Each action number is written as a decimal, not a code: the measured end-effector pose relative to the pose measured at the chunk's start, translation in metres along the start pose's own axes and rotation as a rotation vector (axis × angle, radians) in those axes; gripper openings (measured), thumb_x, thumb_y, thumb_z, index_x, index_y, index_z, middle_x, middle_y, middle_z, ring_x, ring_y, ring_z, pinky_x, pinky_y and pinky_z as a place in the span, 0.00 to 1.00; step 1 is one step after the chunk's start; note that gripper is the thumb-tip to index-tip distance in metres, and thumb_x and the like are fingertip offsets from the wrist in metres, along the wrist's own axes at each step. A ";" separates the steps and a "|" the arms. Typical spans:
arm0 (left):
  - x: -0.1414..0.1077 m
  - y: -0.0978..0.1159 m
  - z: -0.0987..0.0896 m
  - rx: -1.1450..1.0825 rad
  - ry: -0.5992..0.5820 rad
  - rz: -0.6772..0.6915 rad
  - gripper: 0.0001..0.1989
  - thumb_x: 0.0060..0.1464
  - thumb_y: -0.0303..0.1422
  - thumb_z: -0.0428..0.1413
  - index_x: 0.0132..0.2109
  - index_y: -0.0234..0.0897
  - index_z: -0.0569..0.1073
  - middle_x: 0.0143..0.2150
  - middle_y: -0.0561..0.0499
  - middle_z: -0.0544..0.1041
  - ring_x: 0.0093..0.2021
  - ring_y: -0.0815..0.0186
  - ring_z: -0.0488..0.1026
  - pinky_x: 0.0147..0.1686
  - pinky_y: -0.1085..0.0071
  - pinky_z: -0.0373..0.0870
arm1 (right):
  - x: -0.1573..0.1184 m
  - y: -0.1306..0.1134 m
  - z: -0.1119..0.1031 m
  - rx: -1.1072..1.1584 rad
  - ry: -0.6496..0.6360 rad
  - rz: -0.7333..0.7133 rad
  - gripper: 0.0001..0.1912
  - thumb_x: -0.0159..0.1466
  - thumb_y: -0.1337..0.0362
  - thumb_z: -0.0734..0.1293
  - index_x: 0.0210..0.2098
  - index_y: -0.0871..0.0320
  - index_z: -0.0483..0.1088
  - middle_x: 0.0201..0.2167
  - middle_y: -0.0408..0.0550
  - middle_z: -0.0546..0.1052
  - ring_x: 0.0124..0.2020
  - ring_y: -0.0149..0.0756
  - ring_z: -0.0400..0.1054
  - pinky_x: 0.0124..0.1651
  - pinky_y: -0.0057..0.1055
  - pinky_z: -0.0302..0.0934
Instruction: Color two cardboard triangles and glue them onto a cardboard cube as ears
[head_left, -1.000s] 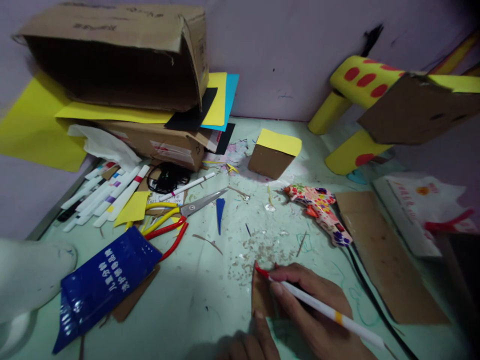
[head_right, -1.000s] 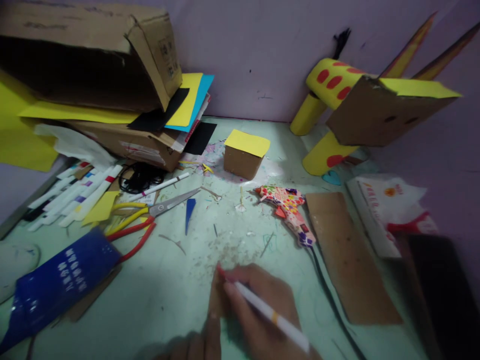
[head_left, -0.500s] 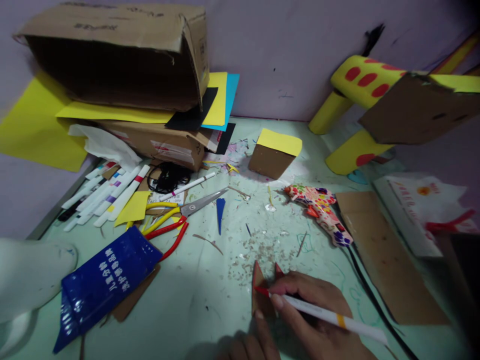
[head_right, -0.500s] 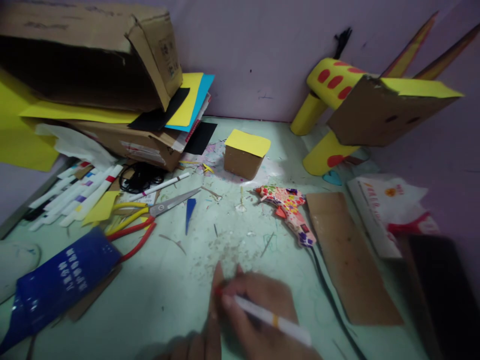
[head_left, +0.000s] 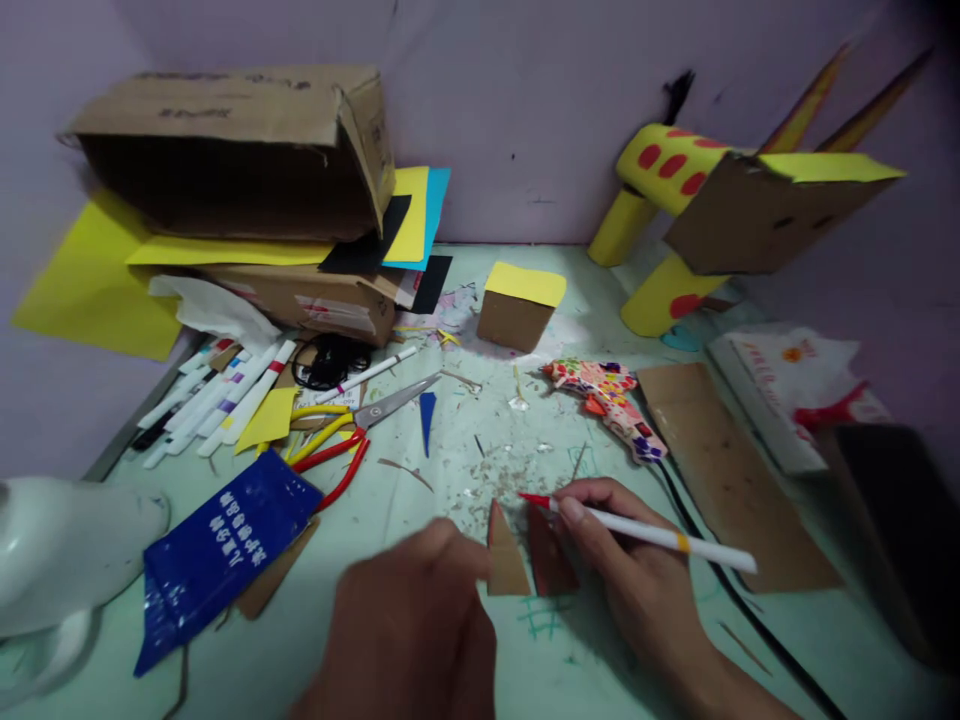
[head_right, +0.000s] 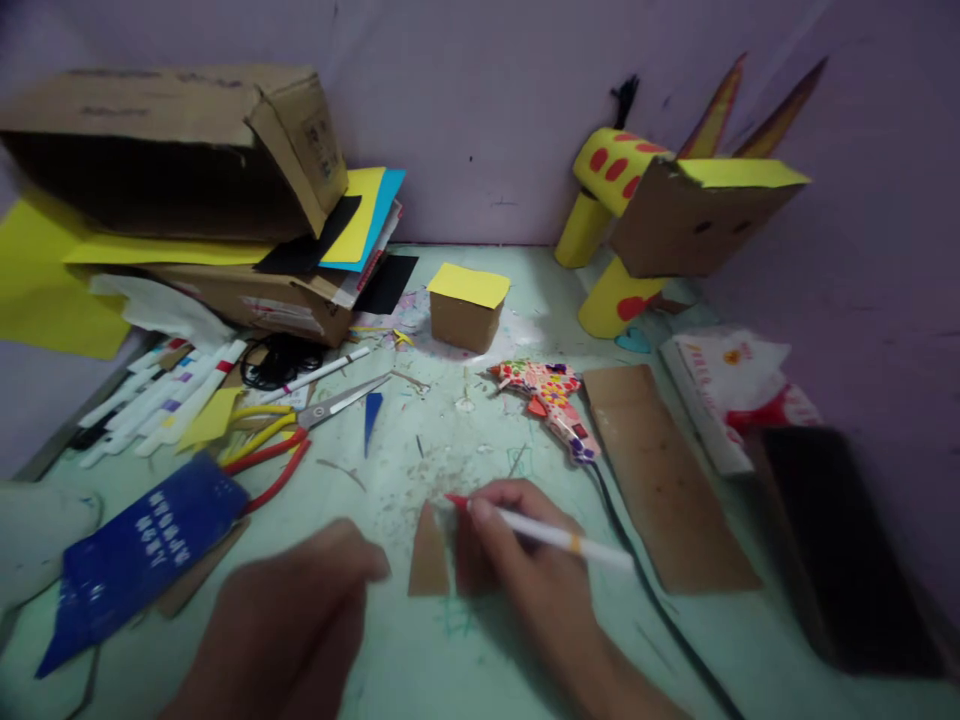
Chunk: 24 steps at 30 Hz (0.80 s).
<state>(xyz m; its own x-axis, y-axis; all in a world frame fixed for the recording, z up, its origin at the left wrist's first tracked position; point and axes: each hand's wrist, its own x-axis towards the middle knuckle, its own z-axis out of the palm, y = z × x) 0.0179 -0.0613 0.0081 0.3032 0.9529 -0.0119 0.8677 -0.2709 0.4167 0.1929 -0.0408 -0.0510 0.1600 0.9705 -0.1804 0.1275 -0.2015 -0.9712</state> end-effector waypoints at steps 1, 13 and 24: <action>0.004 -0.003 -0.002 -0.033 0.027 -0.035 0.12 0.55 0.32 0.43 0.39 0.43 0.70 0.30 0.54 0.75 0.29 0.68 0.74 0.27 0.73 0.66 | 0.001 0.000 0.000 0.008 -0.014 -0.008 0.11 0.58 0.55 0.67 0.27 0.56 0.71 0.17 0.40 0.71 0.19 0.30 0.62 0.20 0.23 0.55; 0.031 -0.009 0.012 0.042 -0.327 -0.122 0.29 0.47 0.41 0.54 0.57 0.44 0.60 0.48 0.47 0.74 0.46 0.52 0.73 0.45 0.54 0.67 | 0.008 0.005 -0.007 -0.073 -0.153 -0.133 0.10 0.60 0.57 0.66 0.29 0.58 0.71 0.18 0.41 0.72 0.18 0.30 0.63 0.20 0.25 0.57; 0.031 -0.010 0.023 0.044 -0.259 -0.103 0.22 0.48 0.37 0.51 0.52 0.45 0.64 0.48 0.47 0.74 0.47 0.51 0.73 0.44 0.51 0.67 | 0.013 0.006 -0.004 -0.124 -0.158 -0.189 0.10 0.59 0.58 0.65 0.28 0.58 0.70 0.16 0.40 0.70 0.17 0.28 0.62 0.18 0.23 0.55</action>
<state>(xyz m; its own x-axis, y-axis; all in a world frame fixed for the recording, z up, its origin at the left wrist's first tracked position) 0.0271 -0.0325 -0.0172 0.2982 0.9106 -0.2861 0.9137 -0.1855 0.3617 0.2000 -0.0298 -0.0581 -0.0318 0.9991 -0.0298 0.2612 -0.0204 -0.9651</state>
